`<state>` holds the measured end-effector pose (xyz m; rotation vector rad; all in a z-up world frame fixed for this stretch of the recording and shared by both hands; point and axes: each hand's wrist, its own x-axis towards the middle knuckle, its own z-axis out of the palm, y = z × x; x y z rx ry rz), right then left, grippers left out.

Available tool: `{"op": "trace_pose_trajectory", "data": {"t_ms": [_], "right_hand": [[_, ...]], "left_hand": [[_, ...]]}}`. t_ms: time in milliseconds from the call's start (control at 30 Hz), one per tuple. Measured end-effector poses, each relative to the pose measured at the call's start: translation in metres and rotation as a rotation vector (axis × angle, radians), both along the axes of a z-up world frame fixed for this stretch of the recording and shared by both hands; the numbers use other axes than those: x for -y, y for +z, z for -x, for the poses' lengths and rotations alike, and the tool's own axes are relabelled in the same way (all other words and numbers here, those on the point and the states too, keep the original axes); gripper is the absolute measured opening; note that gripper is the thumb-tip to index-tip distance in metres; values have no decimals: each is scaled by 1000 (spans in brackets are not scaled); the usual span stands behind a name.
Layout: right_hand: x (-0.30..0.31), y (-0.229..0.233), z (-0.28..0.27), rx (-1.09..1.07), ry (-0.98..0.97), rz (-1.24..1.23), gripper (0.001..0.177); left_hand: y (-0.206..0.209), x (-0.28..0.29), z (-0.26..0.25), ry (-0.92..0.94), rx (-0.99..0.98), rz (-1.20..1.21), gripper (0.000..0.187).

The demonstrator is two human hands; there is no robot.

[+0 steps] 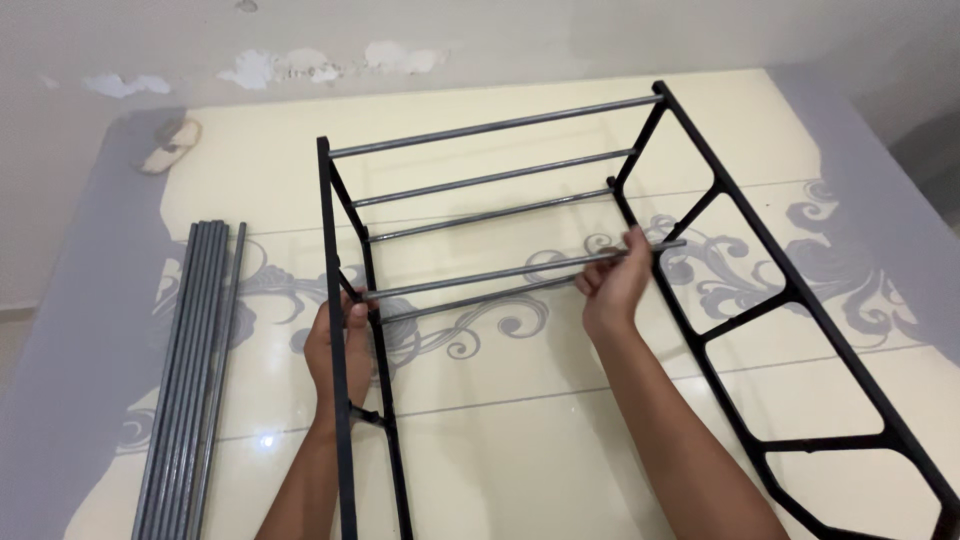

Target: The person assembles a metal rack by inserting multiple horizontal metal rods into slots on two vertical side frames. The rods are added one by one from a stack on the table, and the rack is gradually built up into a multi-tiered structure.

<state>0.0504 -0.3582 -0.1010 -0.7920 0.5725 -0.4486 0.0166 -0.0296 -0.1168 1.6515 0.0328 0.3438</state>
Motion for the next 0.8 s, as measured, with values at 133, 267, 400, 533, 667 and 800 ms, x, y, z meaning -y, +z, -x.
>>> {"op": "trace_pose_trajectory", "data": {"t_ms": [133,267,400,533,667,800], "right_hand": [[26,-12,7,100,-124,14,28],[40,-25,7,98,-73,91,26],[44,-31,3,158,-105,72,26],[45,-27,2,132,-177,99,23],[46,-24,4,112,-184,106,27],[45,-24,5,81,-181,179,31]], "left_hand": [[1,0,1,4,-11,-37,29],[1,-1,1,4,27,-32,31],[0,-2,1,24,16,-23,32],[0,-2,0,20,15,-56,32],[1,-1,1,40,-4,-63,32],[2,-2,0,50,-21,-86,32]]}}
